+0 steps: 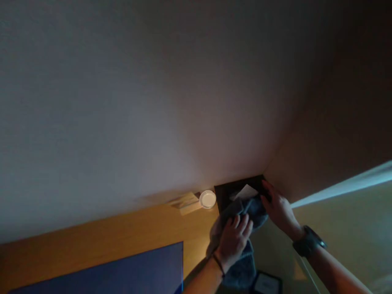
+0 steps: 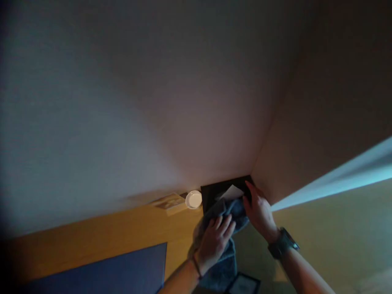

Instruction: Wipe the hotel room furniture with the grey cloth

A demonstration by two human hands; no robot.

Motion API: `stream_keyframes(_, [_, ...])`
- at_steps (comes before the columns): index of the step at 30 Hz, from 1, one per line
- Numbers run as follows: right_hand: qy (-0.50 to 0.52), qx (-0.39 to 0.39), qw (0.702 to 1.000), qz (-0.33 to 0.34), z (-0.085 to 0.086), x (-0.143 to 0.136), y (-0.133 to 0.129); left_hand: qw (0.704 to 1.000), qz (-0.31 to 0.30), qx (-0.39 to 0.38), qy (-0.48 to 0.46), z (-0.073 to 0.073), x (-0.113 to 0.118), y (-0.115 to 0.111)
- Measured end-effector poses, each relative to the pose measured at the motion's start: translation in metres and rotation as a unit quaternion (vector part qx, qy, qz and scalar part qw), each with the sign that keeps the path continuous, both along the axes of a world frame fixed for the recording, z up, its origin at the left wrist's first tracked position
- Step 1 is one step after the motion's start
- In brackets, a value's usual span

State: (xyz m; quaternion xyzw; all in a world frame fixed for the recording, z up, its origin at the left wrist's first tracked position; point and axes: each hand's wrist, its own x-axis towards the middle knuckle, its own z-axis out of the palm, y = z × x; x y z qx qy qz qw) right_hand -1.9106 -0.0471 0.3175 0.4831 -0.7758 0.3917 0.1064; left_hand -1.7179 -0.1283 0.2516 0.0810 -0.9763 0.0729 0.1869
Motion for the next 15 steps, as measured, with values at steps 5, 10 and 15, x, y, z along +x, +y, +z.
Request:
stream_keyframes(5, [0.003, 0.065, 0.994, 0.084, -0.016, -0.009, -0.054, 0.984, 0.138, 0.061, 0.096, 0.013, 0.088, -0.027])
stream_keyframes(10, [0.013, 0.076, 0.992, 0.098, -0.027, -0.006, -0.045, 0.957, 0.093, 0.131, 0.24, 0.112, 0.046, -0.045])
stream_keyframes(15, [0.036, 0.06, 0.992, 0.103, -0.05, 0.006, -0.014, 0.981, -0.06, 0.166, 0.087, 0.161, -0.085, -0.043])
